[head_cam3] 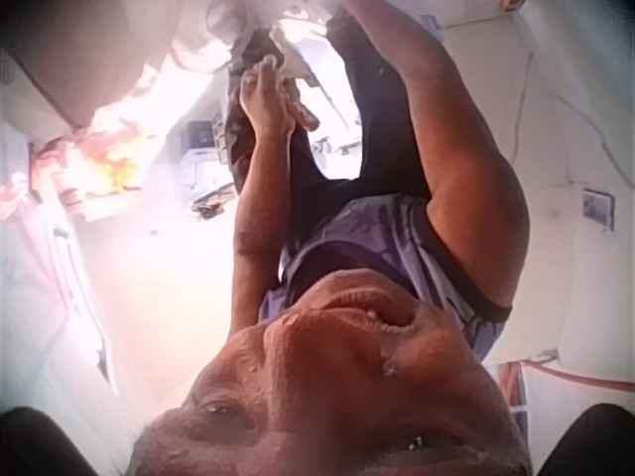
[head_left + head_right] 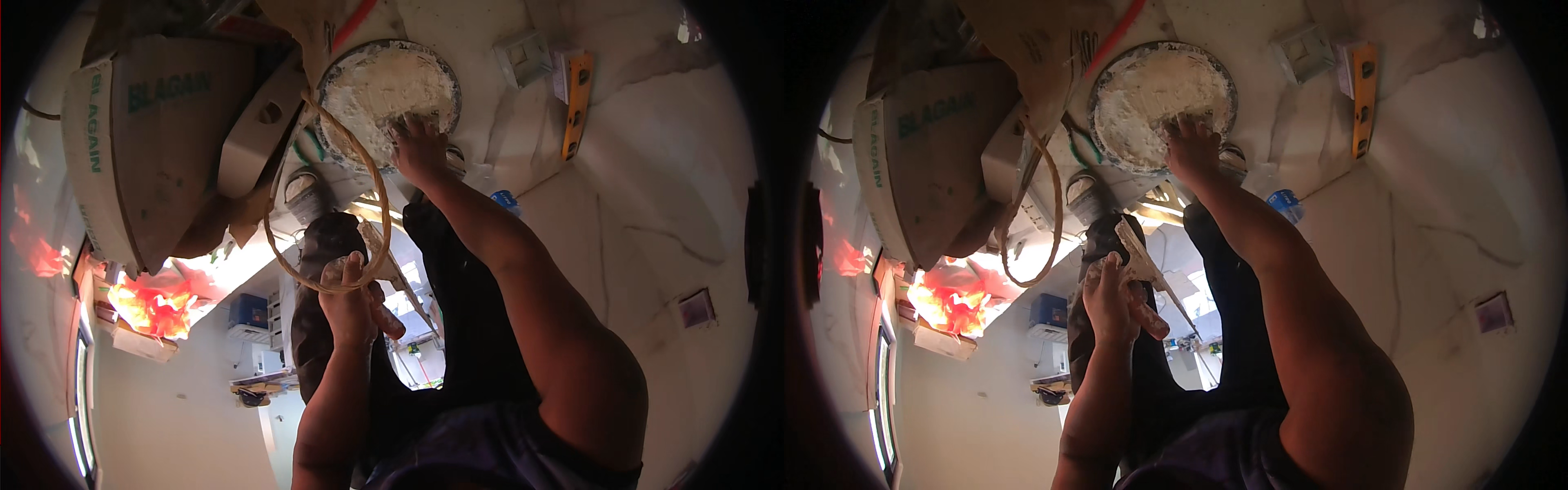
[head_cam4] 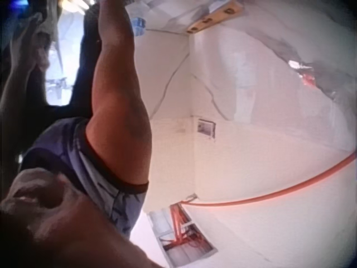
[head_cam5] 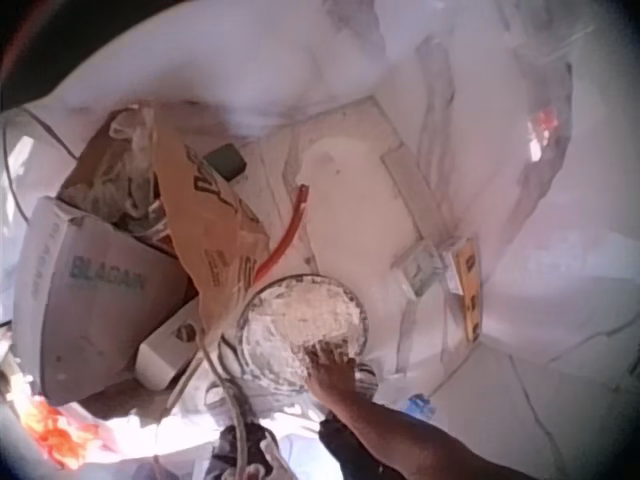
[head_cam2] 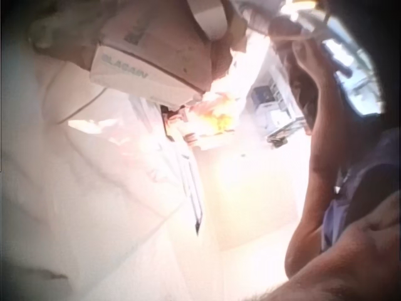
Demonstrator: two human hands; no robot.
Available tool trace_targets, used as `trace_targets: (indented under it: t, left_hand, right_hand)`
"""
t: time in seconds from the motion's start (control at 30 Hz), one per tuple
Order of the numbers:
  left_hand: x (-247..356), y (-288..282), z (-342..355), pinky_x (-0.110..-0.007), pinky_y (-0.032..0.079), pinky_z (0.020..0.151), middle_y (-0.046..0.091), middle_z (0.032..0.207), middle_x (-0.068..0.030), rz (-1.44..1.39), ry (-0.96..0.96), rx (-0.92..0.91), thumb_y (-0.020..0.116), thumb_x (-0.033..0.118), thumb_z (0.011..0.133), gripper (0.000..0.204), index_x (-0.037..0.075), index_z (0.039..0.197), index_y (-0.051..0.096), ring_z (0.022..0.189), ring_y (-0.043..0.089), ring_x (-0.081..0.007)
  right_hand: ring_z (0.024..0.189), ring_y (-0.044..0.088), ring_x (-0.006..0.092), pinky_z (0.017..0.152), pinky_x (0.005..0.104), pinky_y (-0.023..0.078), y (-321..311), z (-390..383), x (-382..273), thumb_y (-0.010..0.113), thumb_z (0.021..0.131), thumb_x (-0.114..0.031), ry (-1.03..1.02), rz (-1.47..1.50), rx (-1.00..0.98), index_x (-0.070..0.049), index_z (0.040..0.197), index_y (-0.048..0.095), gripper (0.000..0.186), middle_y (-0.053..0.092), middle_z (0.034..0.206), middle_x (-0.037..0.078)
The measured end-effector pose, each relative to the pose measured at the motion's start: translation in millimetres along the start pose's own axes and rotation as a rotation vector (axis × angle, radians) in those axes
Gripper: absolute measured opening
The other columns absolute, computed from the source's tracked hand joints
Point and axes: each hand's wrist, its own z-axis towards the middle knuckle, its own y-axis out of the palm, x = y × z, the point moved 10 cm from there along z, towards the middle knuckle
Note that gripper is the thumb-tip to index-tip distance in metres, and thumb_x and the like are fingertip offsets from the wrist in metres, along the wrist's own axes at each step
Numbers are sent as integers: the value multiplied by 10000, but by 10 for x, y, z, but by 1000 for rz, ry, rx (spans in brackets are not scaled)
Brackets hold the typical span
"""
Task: The person applies plaster around electrical conduits and wall channels using putty knives, scoops plaster from a plate, and spreads compound along the wall joint. Then, the person aligns and tests the fit of an electrical socket cover against the wall.
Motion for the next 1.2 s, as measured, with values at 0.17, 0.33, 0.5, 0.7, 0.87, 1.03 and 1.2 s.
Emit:
trace_targets:
  t: [0.17, 0.33, 0.5, 0.7, 0.87, 1.03, 1.2]
  left_hand:
    - [-29, -5, -26, -227, 366, 374, 514, 579, -35, 18, -10, 17, 632, 198, 921, 225, 11, 867, 519, 402, 454, -97]
    - [9, -18, -21, -236, 394, 422, 538, 608, -42, 37, 0, 4, 643, 218, 913, 241, 6, 882, 534, 455, 499, -110]
    - [-48, -85, 31, -238, 404, 468, 551, 652, -34, 86, 15, 19, 650, 236, 904, 255, -3, 893, 562, 512, 515, -104]
    - [-72, -110, 45, -234, 407, 472, 556, 658, -38, 91, 14, 2, 653, 226, 898, 250, -8, 889, 565, 513, 514, -104]
    - [-87, -75, 0, -234, 435, 471, 611, 742, -40, 24, -70, -23, 606, 190, 928, 150, 41, 923, 586, 535, 551, -106]
    - [-95, -106, -2, -236, 454, 538, 601, 768, -30, 64, -49, 2, 617, 173, 919, 139, 38, 913, 585, 612, 569, -97]
    - [-88, -150, 22, -232, 449, 543, 588, 756, -21, 66, -30, 2, 620, 166, 918, 130, 41, 905, 585, 618, 566, -94]
  right_hand:
    - [1224, 432, 371, 871, 579, 432, 290, -271, 85, 694, 781, -327, 4, 23, -79, -262, 1334, 522, 583, 423, 1385, 91]
    - [1201, 450, 383, 866, 565, 447, 493, -543, 72, 684, 788, -313, -25, 35, -157, -238, 1304, 552, 538, 433, 1376, 102]
    - [1153, 510, 364, 851, 520, 474, 199, -542, 55, 668, 795, -311, -66, 132, -91, -197, 1247, 598, 472, 520, 1299, 104]
    - [967, 640, 316, 867, 390, 508, 104, -63, 559, 636, 813, -290, 140, 537, -480, -110, 1140, 637, 373, 665, 1090, 144]
    - [953, 620, 260, 780, 409, 519, 93, -59, 1024, 592, 903, -324, 533, 1296, -293, -126, 1128, 609, 300, 636, 1111, 69]
    - [883, 580, 204, 687, 433, 451, 309, -409, 1354, 558, 918, -445, 1022, 1615, -126, -192, 1210, 548, 386, 600, 1043, 19]
    - [919, 562, 205, 744, 454, 469, 483, -364, 1467, 543, 918, -475, 1120, 1551, -185, -188, 1248, 534, 438, 572, 1098, 29]
